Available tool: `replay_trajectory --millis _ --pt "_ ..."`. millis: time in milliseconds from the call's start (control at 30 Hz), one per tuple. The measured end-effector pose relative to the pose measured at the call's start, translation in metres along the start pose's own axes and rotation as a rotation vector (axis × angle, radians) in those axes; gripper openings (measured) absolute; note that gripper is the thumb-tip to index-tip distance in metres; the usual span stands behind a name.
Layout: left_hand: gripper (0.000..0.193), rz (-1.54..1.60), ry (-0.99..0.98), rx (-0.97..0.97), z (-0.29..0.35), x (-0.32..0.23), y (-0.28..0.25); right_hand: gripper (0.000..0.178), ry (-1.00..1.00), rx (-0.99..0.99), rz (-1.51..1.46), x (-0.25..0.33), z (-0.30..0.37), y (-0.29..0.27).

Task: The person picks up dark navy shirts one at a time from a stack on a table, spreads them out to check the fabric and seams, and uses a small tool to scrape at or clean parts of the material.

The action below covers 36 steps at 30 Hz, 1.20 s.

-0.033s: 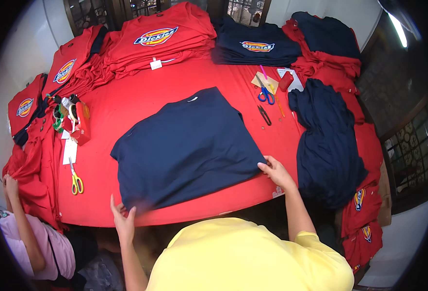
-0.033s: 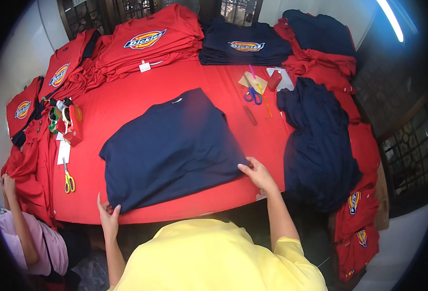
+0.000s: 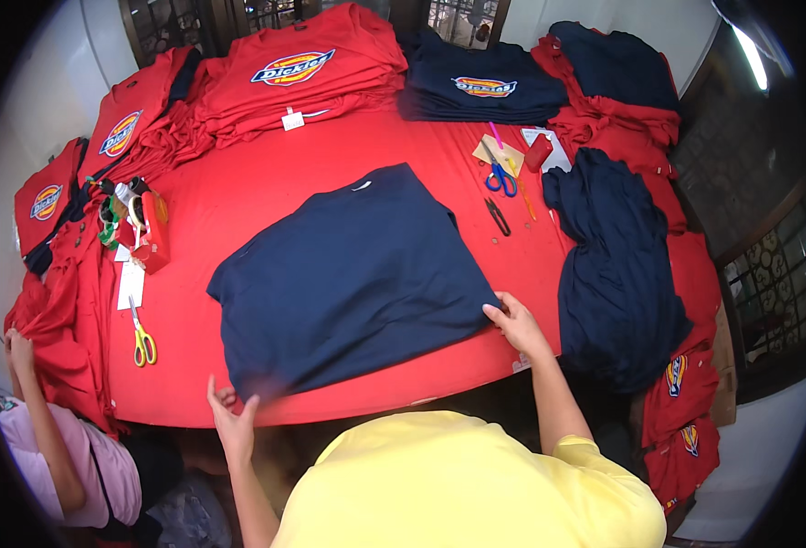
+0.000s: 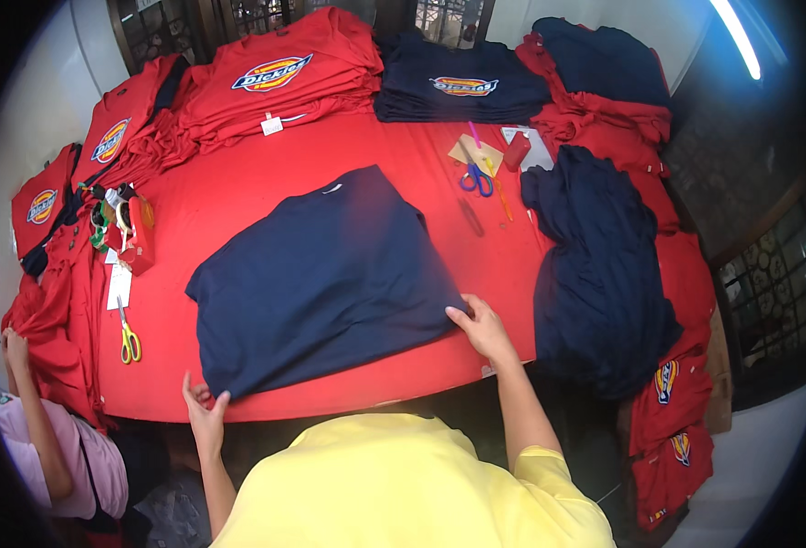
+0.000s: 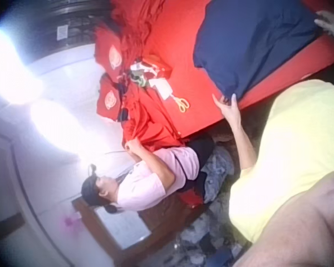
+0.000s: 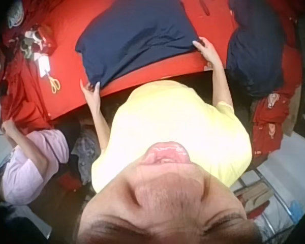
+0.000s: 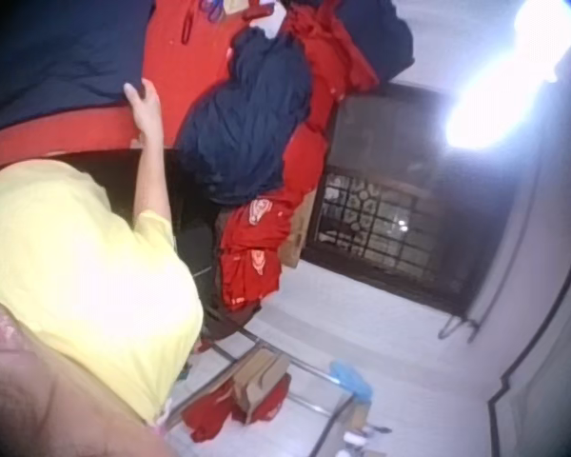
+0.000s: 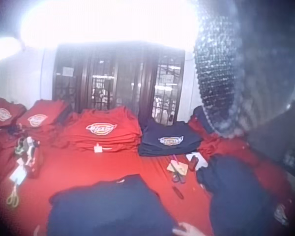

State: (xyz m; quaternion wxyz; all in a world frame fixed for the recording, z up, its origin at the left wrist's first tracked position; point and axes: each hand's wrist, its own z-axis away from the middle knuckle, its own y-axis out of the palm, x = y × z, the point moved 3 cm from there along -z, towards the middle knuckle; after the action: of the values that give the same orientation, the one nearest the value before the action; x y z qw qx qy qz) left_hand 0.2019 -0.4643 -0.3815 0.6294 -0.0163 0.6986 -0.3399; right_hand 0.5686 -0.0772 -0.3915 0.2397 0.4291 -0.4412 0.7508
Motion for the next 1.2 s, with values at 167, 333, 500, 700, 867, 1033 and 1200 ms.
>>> replay_trajectory --millis 167,333,500,700,867,1033,1200 --pt "0.045 -0.161 0.153 0.145 -0.011 0.001 0.016 0.05 -0.086 -0.039 0.108 0.016 -0.029 0.03" --pt "0.044 0.244 -0.149 0.085 -0.038 -0.055 0.004 0.029 -0.439 -0.044 0.001 0.052 -0.039 -0.006" --pt "0.043 0.397 0.216 -0.058 -0.027 -0.166 -0.082 0.03 -0.768 0.379 -1.06 0.113 0.035 -0.138" --pt "0.048 -0.015 1.019 0.093 -0.089 -0.304 -0.068 0.018 -0.63 0.422 -0.607 0.137 0.0 -0.281" --pt "0.033 0.447 0.733 -0.148 -0.193 -0.436 0.067 0.012 -0.578 0.606 -0.784 0.171 -0.168 -0.341" --pt "0.038 0.153 1.366 -0.196 -0.184 -0.628 0.15 0.015 -1.054 0.095 -0.879 0.286 -0.297 -0.533" --pt "0.064 0.526 0.672 0.457 -0.077 -0.693 0.428 0.035 -0.771 -0.816 -0.677 0.274 -0.329 -0.764"
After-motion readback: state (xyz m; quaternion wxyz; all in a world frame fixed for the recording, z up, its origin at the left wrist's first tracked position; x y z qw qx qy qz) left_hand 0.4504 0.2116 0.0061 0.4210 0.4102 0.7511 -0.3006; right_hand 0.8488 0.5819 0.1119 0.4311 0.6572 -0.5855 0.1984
